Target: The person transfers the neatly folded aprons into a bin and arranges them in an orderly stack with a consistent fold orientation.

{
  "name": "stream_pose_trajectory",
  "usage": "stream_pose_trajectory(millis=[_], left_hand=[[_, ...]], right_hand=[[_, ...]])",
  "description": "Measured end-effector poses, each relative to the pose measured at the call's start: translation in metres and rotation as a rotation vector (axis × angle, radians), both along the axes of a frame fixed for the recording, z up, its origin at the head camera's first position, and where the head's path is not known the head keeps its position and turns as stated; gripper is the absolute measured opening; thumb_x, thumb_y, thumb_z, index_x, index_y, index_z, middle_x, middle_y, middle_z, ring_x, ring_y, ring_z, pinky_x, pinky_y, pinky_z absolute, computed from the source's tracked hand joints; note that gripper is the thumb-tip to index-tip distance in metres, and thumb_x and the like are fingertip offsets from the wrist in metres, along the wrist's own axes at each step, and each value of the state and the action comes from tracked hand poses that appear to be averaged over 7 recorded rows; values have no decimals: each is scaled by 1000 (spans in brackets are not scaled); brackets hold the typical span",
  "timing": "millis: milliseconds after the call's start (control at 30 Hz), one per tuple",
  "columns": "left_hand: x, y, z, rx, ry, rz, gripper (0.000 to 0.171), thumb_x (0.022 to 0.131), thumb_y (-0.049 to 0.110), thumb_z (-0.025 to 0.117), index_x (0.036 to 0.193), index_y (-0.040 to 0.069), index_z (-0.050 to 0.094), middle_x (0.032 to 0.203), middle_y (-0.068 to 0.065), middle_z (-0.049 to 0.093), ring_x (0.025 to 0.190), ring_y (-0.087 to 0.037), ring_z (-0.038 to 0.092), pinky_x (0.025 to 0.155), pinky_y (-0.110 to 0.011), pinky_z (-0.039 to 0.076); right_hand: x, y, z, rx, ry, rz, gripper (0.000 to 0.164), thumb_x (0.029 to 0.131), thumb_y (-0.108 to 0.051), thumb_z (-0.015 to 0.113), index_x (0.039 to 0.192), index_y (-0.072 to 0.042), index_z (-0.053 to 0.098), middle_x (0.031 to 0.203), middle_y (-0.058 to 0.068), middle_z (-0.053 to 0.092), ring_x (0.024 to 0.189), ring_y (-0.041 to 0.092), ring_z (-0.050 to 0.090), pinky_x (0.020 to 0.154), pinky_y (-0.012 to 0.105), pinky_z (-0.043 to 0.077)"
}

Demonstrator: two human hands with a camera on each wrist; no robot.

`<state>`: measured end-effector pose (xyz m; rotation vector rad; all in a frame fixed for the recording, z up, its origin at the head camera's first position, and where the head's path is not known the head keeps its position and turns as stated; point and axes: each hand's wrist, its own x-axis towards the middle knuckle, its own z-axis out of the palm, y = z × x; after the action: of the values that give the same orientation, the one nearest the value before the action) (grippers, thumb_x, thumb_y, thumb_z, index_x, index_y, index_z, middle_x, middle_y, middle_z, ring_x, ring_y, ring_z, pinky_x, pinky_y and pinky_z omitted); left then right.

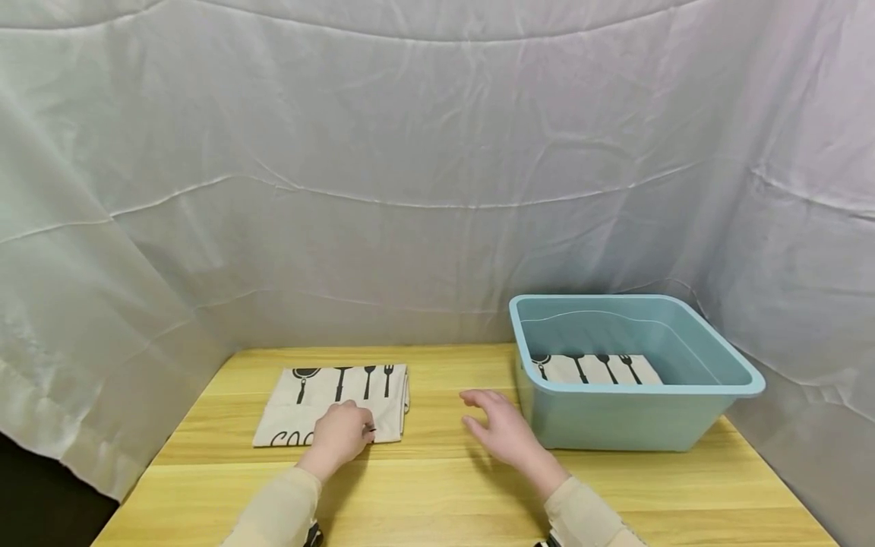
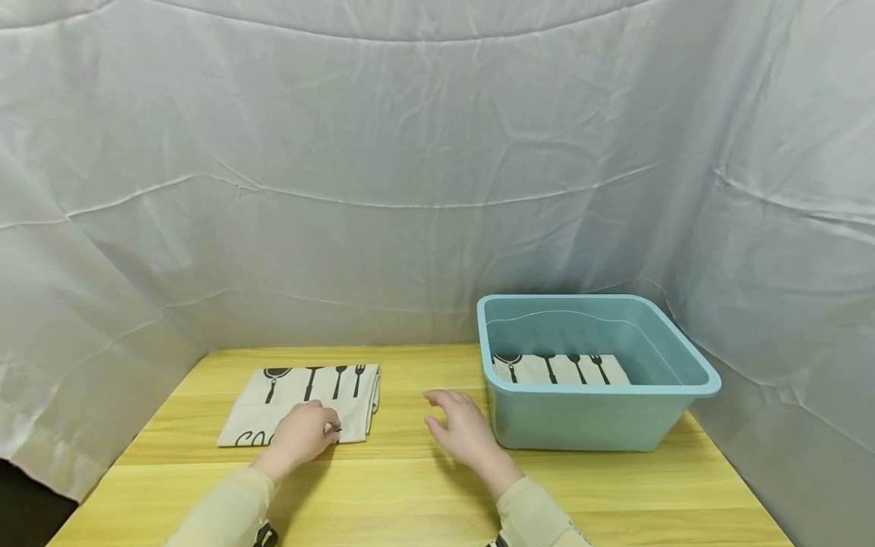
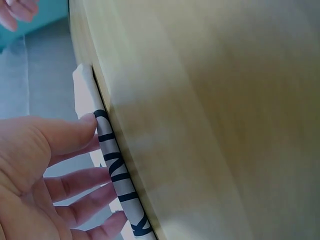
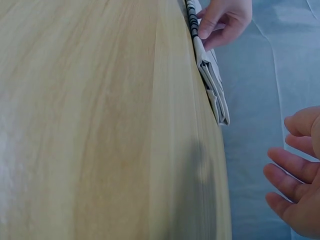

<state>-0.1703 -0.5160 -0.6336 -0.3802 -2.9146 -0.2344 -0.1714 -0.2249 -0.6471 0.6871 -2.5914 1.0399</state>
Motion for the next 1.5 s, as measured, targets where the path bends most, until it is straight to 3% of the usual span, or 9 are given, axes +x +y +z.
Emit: stream_pose_trajectory(millis=[200, 767, 1200, 1367, 1500], left_hand=[[7, 21, -2, -9, 4, -45, 13, 77, 19, 84, 78, 17, 71, 74, 1, 52, 70, -24, 54, 53, -42, 51], [30, 63, -7, -15, 76, -256, 13, 73, 12, 84, 80, 18, 75, 72, 3, 53, 64, -18, 49, 49, -28, 44], [43, 83, -7, -28, 76, -309, 12, 73, 15, 84, 80, 20, 76, 72, 4, 52, 63, -15, 46, 50, -24, 40], [40, 78, -8, 15, 63, -382, 10, 75, 17, 83, 81, 18, 75, 73, 7, 54, 65, -10, 47, 56, -23, 42], [35, 67, -4, 153, -30, -396, 12, 81, 19, 79, 91, 13, 76, 80, 5, 63, 70, -7, 54, 64, -25, 48]], right_hand=[[-2, 3, -3, 16, -3, -22, 37, 92, -10, 69, 127, -2, 62, 117, 11, 66, 114, 32, 58, 96, 50, 47], [-5, 9, -5, -21, -67, -83, 36, 91, -9, 69, 126, 0, 62, 117, 15, 65, 110, 33, 61, 95, 49, 49], [-6, 13, -6, -43, -47, -81, 36, 89, -7, 71, 123, 1, 63, 112, 16, 65, 102, 34, 63, 90, 49, 51], [-4, 13, -5, -37, -65, -85, 36, 90, -8, 71, 123, 1, 63, 111, 16, 65, 102, 35, 64, 89, 50, 52], [-3, 12, -5, -38, -71, -90, 36, 89, -7, 71, 123, 2, 63, 111, 16, 65, 101, 34, 64, 89, 49, 52]])
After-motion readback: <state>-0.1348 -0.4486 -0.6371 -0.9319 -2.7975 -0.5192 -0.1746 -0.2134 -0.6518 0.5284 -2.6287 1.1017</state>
